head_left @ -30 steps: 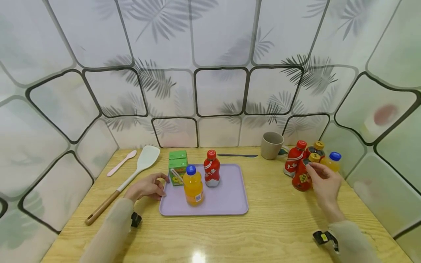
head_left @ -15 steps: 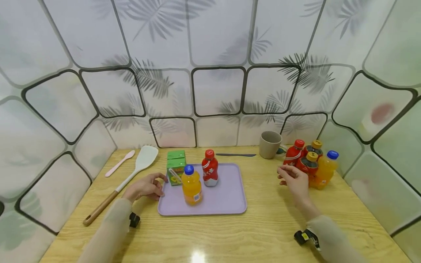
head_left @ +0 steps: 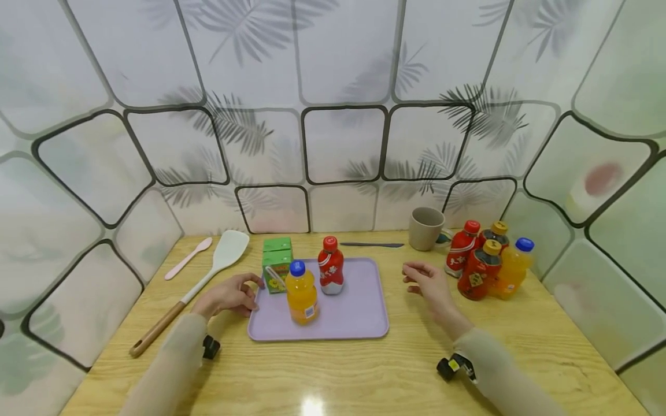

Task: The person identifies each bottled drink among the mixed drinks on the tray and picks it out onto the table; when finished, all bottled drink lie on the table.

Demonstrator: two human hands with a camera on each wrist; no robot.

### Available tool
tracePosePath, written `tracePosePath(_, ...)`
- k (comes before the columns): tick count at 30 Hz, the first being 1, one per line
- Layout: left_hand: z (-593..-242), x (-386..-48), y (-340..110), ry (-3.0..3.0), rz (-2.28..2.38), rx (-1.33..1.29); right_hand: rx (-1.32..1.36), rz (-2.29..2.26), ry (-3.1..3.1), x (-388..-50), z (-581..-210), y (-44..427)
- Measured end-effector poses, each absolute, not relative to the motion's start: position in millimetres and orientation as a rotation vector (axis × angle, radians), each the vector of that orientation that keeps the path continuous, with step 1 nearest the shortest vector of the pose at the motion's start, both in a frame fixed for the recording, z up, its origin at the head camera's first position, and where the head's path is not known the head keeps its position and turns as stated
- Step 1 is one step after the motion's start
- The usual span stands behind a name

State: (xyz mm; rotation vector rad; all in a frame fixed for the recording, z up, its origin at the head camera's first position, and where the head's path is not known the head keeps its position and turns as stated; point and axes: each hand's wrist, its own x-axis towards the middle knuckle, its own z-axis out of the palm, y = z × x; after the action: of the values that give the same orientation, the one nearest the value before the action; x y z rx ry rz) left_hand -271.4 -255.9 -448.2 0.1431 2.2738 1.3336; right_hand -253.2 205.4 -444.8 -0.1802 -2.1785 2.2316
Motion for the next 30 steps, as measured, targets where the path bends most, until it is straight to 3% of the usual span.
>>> tracePosePath(30, -447.5, -269.7, -255.5, 2.263, 1.343, 0.158, 0.258, 2.21, -2.519, -276.9, -436.5, 120.8)
